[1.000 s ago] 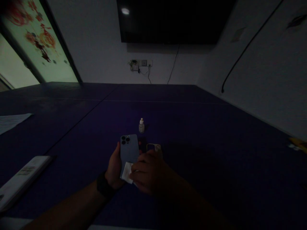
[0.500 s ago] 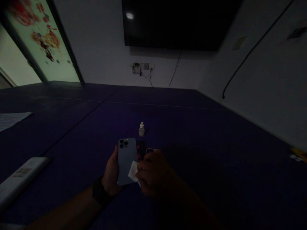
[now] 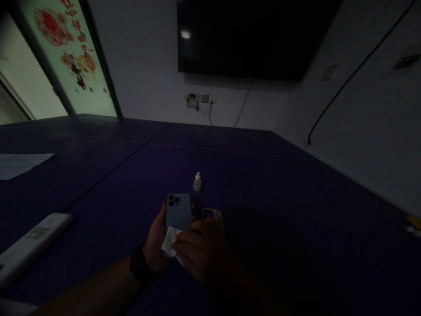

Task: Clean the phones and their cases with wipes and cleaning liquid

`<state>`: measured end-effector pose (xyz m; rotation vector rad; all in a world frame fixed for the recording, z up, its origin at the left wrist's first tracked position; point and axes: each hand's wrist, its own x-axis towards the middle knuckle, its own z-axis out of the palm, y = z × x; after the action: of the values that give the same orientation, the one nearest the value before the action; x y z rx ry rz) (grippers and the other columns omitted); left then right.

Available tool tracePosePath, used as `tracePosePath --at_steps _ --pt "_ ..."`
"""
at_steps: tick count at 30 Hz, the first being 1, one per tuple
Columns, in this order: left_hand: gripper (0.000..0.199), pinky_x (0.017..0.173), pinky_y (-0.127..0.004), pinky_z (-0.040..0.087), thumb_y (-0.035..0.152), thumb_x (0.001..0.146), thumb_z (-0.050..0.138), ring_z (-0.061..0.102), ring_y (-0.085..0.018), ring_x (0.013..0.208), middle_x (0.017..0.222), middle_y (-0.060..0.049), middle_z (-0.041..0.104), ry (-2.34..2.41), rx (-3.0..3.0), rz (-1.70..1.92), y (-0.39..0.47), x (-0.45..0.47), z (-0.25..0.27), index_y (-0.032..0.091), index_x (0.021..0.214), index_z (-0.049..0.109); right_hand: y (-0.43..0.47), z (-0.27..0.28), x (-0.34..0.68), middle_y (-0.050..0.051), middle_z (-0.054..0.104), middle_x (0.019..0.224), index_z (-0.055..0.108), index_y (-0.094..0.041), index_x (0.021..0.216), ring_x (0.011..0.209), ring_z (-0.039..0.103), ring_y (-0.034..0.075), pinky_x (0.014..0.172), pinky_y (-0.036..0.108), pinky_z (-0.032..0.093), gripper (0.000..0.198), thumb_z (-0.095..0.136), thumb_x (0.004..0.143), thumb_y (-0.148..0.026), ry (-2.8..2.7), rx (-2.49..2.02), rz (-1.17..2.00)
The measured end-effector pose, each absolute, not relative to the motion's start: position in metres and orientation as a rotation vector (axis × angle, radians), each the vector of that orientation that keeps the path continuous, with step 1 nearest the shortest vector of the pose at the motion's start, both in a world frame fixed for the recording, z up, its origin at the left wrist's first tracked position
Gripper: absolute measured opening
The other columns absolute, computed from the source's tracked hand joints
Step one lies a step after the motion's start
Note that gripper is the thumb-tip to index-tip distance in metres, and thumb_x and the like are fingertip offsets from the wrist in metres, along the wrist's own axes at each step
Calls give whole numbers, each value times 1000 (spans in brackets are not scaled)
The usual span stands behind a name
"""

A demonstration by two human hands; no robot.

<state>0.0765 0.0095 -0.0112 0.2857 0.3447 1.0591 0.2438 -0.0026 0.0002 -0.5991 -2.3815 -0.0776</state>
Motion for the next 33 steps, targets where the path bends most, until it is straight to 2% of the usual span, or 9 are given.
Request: tracePosePath --at_steps 5,7,12,15,18,22,25,28,33 --pt "70 71 -29 50 71 95 41 70 -20 74 85 -13 74 332 255 1050 10 78 -8 10 108 72 0 1 242 -6 78 93 71 -27 94 87 57 18 83 38 33 7 69 90 -22 -2338 -492 -68" --pt "71 70 -28 49 70 97 38 69 -19 73 84 -13 74 327 218 1019 10 77 -8 9 108 72 -2 1 240 -6 78 99 71 -27 102 88 57 18 83 38 34 10 68 93 -25 -2374 -484 -68" --pt "73 74 -30 50 71 96 38 70 -20 75 87 -12 75 286 172 995 10 73 -8 9 116 71 -8 0 239 -1 78 114 69 -26 120 98 58 22 88 40 35 33 70 92 -45 -2406 -524 -124" --pt "73 73 -30 49 71 96 37 70 -21 76 88 -12 75 271 156 957 10 72 -7 10 115 71 -8 1 239 -4 79 110 70 -30 118 97 59 19 90 39 34 23 68 96 -36 -2435 -446 -175" --pt "74 69 -27 47 71 97 38 68 -18 74 88 -13 74 282 148 933 9 72 -9 7 113 71 -5 4 239 -3 79 109 71 -26 116 95 59 18 90 38 34 19 65 98 -30 -2346 -525 -218" --pt "70 75 -28 48 69 96 42 67 -19 79 90 -13 74 268 189 966 10 74 -15 8 115 70 -3 6 238 -4 80 98 73 -26 104 87 60 18 87 38 35 12 64 96 -28 -2335 -478 -181" --pt "72 77 -30 48 71 95 42 68 -20 81 92 -14 74 247 182 908 12 73 -19 8 114 70 -6 4 234 -4 80 99 73 -26 104 84 60 16 80 37 37 13 63 97 -27 -2421 -396 -166" --pt "73 75 -28 48 72 95 40 69 -19 79 91 -13 75 273 178 922 12 73 -19 8 114 70 -7 -1 233 -1 79 102 73 -25 110 87 60 17 81 36 40 17 64 96 -23 -2399 -477 -159" --pt "73 77 -29 49 71 95 40 69 -20 79 89 -13 75 278 207 973 11 76 -17 8 113 71 -5 -4 234 -2 78 93 73 -24 97 82 59 17 79 36 40 11 65 91 -20 -2463 -432 -123"
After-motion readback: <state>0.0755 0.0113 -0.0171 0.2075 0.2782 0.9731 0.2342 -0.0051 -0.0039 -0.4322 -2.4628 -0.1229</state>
